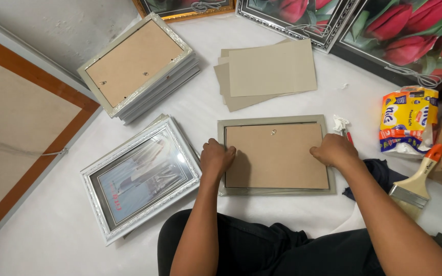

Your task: Cleaning glass panes and assembling picture frames with backing boards

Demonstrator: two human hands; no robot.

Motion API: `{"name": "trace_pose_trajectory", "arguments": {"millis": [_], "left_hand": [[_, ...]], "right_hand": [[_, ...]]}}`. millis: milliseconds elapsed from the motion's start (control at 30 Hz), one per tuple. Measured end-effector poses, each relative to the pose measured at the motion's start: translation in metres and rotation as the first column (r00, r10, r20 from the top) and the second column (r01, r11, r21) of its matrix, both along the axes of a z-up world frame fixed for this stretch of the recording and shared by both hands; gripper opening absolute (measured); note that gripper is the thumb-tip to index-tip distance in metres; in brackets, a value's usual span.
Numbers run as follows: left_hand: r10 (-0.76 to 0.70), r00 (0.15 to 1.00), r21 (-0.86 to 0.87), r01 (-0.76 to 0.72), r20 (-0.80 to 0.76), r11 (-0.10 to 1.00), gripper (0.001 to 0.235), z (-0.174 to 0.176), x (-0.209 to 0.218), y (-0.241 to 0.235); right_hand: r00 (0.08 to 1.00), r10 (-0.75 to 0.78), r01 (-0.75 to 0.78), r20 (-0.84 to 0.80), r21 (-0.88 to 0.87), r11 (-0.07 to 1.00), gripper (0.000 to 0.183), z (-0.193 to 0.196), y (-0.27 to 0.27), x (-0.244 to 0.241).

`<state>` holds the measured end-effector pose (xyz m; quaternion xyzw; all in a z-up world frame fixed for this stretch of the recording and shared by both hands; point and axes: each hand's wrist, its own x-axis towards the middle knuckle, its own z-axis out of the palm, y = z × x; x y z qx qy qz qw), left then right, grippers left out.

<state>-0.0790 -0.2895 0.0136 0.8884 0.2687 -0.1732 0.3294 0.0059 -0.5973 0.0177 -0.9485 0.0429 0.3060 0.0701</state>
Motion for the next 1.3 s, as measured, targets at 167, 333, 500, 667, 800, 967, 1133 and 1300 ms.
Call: {"name": "trace_pose_trajectory", "arguments": {"millis": [167, 333, 500, 667, 800, 967, 1133, 1300], "left_hand": [[-0.051, 0.996, -0.041, 0.049, -0.068, 0.998, 0.059, 0.023, -0.001, -0.012], [-0.075, 0.993, -0.062, 0.07, -0.089, 0.996, 0.048, 0.028, 0.007, -0.012], [-0.023, 0.989, -0.15, 0.001, -0.145, 0.989, 0.06, -0.001, 0.013, -0.003], [-0.009, 0.987, -0.157, -0.017, -0.158, 0.987, 0.062, 0.009, 0.014, 0.0], [-0.007, 0.987, -0.18, -0.023, -0.162, 0.983, 0.07, 0.008, 0.011, 0.001], [-0.019, 0.985, -0.172, -0.011, -0.172, 0.985, 0.068, 0.021, 0.008, 0.0], [-0.019, 0.981, -0.176, -0.016, -0.193, 0.984, 0.073, 0.025, 0.009, 0.002], [0.079, 0.992, -0.241, -0.102, -0.103, 0.965, 0.082, 0.025, 0.008, 0.008]], "right_hand": [[0.998, 0.005, -0.006, -0.058, -0.016, 1.0, 0.065, -0.001, 0.0, 0.001], [0.994, -0.043, 0.044, -0.1, 0.01, 0.999, 0.06, 0.008, 0.003, -0.001], [0.987, -0.058, 0.064, -0.151, 0.033, 0.997, 0.061, -0.006, -0.004, 0.006], [0.978, -0.118, 0.134, -0.17, 0.086, 0.987, 0.057, -0.016, -0.011, 0.006], [0.97, -0.167, 0.189, -0.179, 0.117, 0.975, 0.054, -0.016, -0.011, 0.005], [0.957, -0.227, 0.257, -0.183, 0.161, 0.953, 0.062, 0.0, -0.007, 0.002], [0.962, -0.21, 0.236, -0.174, 0.143, 0.961, 0.057, 0.001, -0.012, 0.008], [0.97, -0.194, 0.215, -0.146, 0.144, 0.966, 0.054, 0.026, -0.007, 0.008]]}}
